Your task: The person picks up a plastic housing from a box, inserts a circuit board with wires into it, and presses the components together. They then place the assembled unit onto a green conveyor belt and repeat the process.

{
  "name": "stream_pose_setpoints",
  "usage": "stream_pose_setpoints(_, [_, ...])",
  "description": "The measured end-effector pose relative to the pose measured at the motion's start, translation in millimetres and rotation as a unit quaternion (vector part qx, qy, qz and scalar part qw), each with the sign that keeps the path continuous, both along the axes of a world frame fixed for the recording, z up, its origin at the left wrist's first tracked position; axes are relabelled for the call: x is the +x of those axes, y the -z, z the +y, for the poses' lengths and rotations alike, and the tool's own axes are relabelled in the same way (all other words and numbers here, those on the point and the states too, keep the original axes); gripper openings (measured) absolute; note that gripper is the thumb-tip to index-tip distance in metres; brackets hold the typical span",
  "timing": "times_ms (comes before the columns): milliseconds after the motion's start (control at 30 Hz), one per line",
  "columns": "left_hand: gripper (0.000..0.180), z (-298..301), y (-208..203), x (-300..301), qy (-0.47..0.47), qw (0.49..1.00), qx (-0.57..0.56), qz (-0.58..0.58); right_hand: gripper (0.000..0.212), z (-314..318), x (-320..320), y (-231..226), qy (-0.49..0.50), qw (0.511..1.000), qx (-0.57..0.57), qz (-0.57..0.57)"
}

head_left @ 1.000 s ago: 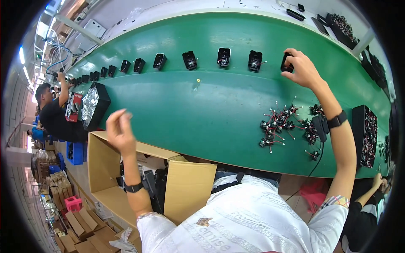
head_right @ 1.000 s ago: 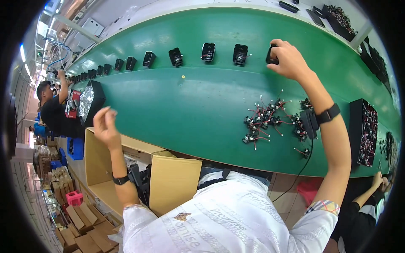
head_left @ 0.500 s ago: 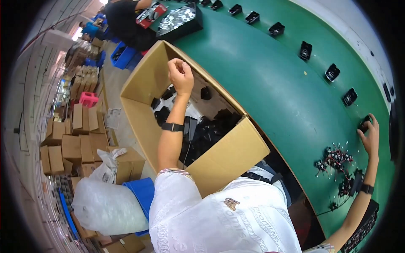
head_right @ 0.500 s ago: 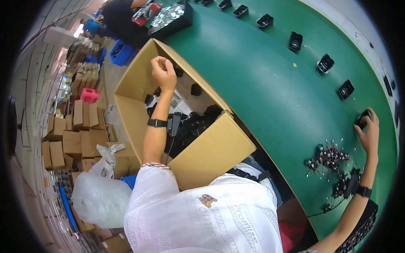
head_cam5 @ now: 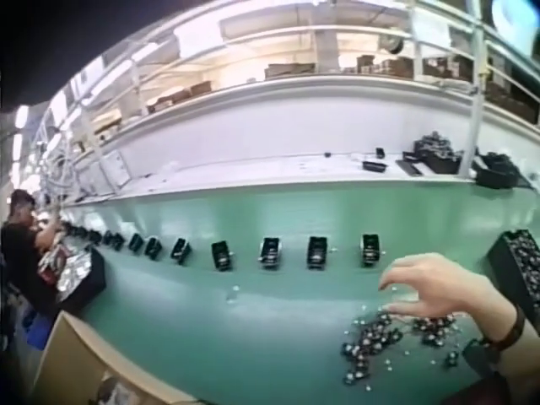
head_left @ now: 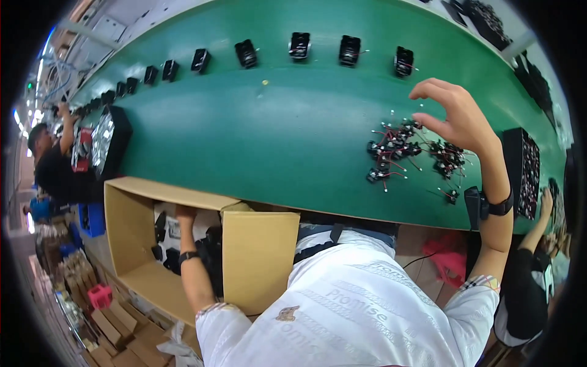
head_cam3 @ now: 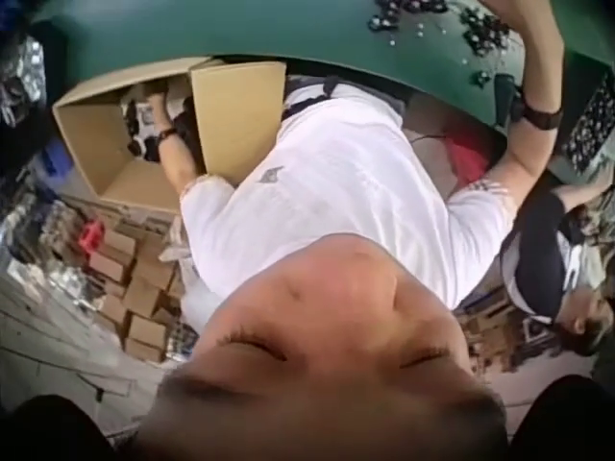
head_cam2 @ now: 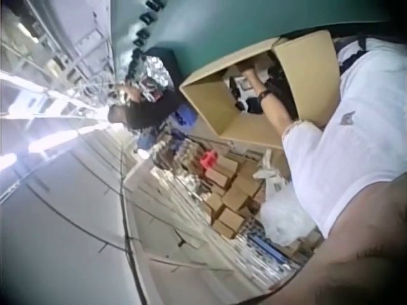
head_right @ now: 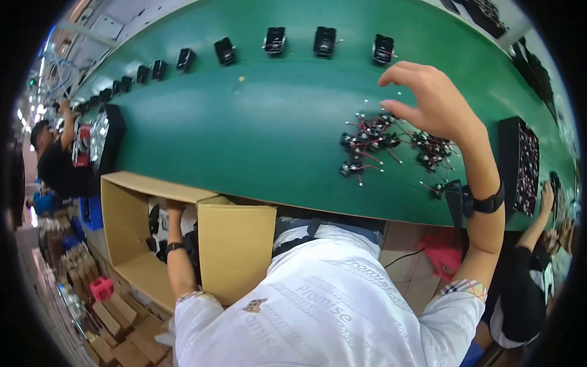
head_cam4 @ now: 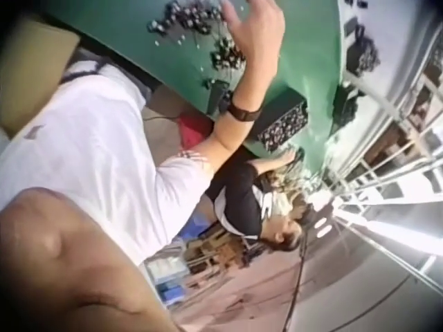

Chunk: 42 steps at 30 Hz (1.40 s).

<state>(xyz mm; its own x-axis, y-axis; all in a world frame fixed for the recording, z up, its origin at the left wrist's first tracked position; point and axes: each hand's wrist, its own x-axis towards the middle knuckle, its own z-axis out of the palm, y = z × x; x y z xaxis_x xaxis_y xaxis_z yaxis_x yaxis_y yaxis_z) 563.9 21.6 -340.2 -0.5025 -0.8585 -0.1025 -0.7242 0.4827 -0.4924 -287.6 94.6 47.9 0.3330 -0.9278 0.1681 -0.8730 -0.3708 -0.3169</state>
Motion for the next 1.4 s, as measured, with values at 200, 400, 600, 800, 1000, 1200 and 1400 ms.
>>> stream_pose_setpoints(200, [0.036, -3, -146, -33, -0.326, 0.664, -0.198, 0.643, 0.010, 44, 8, 27, -0.007, 0.998, 0.054, -0.010])
stream_pose_setpoints(400, [0.038, 19, -319, -138, -0.286, 0.623, -0.173, 0.707, 0.026, 75, 58, 68, -0.006, 0.999, 0.042, -0.018])
stream_pose_setpoints(600, [0.038, -7, -367, -319, -0.073, 0.721, -0.020, 0.689, 0.035, 73, 68, 91, 0.030, 0.996, 0.080, 0.006])
stream_pose_setpoints(800, [0.048, -12, -367, -457, 0.043, 0.681, 0.294, 0.669, 0.036, 77, 67, 74, 0.006, 0.999, 0.045, -0.001])
stream_pose_setpoints(1000, [0.051, -5, -341, -531, 0.065, 0.684, 0.407, 0.602, 0.044, 37, 66, 64, 0.056, 0.996, -0.049, 0.047])
stream_pose_setpoints(1200, [0.053, -7, -337, -537, 0.172, 0.724, 0.377, 0.552, 0.027, 2, 62, 104, 0.006, 0.998, -0.019, 0.055])
stream_pose_setpoints(1400, [0.044, -6, -344, -534, 0.120, 0.710, 0.417, 0.555, 0.018, -14, 76, 101, 0.001, 0.987, -0.157, -0.040])
